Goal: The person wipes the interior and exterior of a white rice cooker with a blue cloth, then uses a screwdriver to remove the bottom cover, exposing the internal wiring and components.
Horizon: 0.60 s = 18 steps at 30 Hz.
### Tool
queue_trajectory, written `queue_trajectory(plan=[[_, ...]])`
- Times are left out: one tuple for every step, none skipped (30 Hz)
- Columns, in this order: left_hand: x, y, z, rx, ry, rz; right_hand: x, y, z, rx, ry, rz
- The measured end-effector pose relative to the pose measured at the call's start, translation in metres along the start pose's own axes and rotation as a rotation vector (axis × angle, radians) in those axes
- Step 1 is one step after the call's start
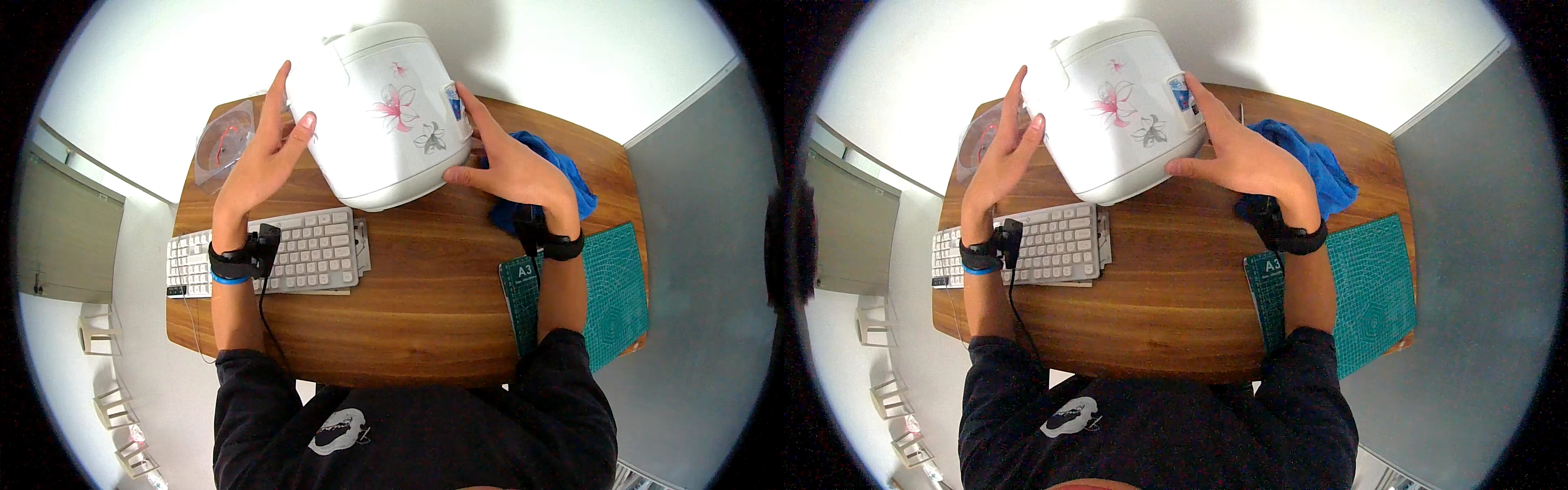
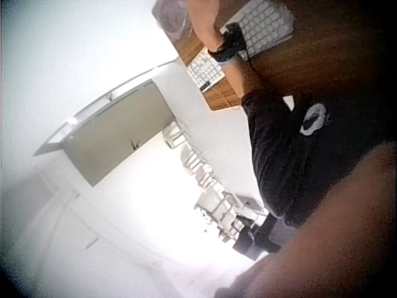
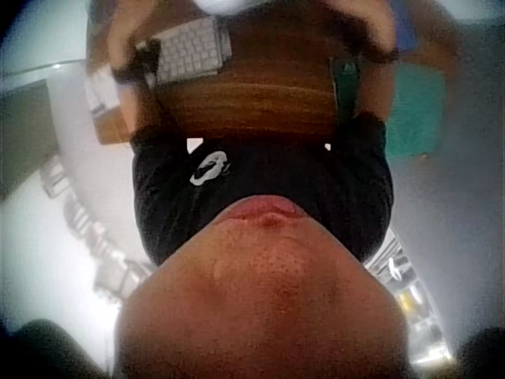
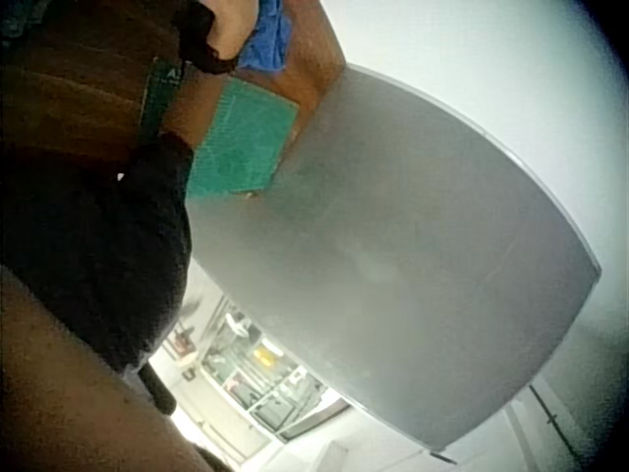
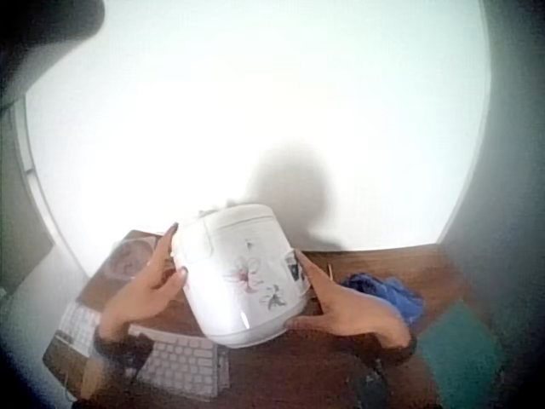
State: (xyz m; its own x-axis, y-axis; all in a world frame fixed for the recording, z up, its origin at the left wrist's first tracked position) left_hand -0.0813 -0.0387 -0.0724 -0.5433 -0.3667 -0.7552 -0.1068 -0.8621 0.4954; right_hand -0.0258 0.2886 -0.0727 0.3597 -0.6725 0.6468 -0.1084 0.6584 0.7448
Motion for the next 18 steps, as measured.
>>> queue_trajectory(plan=[[-0.0012,0.0003,-0.0004,-0.01,-0.015,0.004,0.0018,-0.0009,-0.0014,-0.023,0.034,-0.043],[-0.0022,-0.0008,-0.0008,-0.011,-0.01,0.007,0.0029,-0.0009,-0.0024,-0.046,0.066,-0.086],[-0.0041,-0.002,-0.0015,-0.012,-0.005,0.009,0.0021,-0.001,-0.0015,-0.046,0.071,-0.077],[-0.0052,-0.0025,-0.0017,-0.013,-0.001,0.012,0.001,-0.0005,0.0002,-0.046,0.076,-0.069],[-0.0042,-0.0027,-0.0015,0.005,0.01,-0.01,0.0012,-0.0004,0.0014,-0.045,0.081,-0.059],[-0.0027,-0.0023,-0.0011,0.023,0.021,-0.033,0.0002,-0.0005,0.0014,-0.027,0.027,-0.038],[-0.0016,-0.0026,-0.001,0.042,0.031,-0.055,0.0016,0.0003,0.0011,-0.008,-0.028,-0.017],[-0.0022,-0.0017,-0.0013,0.035,0.023,-0.049,0.0031,0.0005,0.001,0.011,-0.081,0.006],[-0.0027,-0.0009,-0.0018,0.028,0.015,-0.042,0.0047,0.0013,0.0013,0.014,-0.113,0.011],[-0.0032,0.0,-0.0023,0.021,0.007,-0.035,0.0059,0.0019,0.0015,0.017,-0.145,0.016],[-0.0029,0.0004,-0.002,0.022,0.014,-0.028,0.0055,0.0025,0.0012,0.018,-0.178,0.02],[-0.0025,0.0013,-0.0016,0.023,0.021,-0.021,0.0045,0.0027,0.0012,0.008,-0.175,0.025],[-0.0017,0.0021,-0.0013,0.024,0.029,-0.013,0.0025,0.0025,0.0014,-0.002,-0.173,0.031],[0.0,0.003,-0.0012,0.023,0.034,-0.003,0.0017,0.0025,0.002,-0.011,-0.169,0.037],[0.0024,0.0038,-0.0008,0.022,0.039,0.007,0.0024,0.0028,0.0026,-0.017,-0.167,0.039],[0.0042,0.0043,-0.0006,0.022,0.044,0.017,0.0035,0.0031,0.0034,-0.022,-0.165,0.042],[0.0041,0.0045,-0.0003,0.015,0.03,0.027,0.0039,0.0032,0.0041,-0.027,-0.164,0.044],[0.0039,0.0049,-0.0002,0.009,0.016,0.038,0.0041,0.0031,0.0047,-0.035,-0.14,0.026]])
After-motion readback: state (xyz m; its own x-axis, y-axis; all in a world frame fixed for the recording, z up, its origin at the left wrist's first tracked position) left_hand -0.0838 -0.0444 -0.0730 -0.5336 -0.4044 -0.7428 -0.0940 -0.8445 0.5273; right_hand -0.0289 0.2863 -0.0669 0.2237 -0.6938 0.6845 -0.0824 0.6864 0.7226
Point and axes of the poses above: each hand's wrist, its own z-axis towards the middle knuckle, its own y-axis out of the back of the hand, x = y × z, the point moved 6 cm from there along z, towards the middle knuckle, and after that the axes turned 3 degrees about -x, right-handed, at the moved point
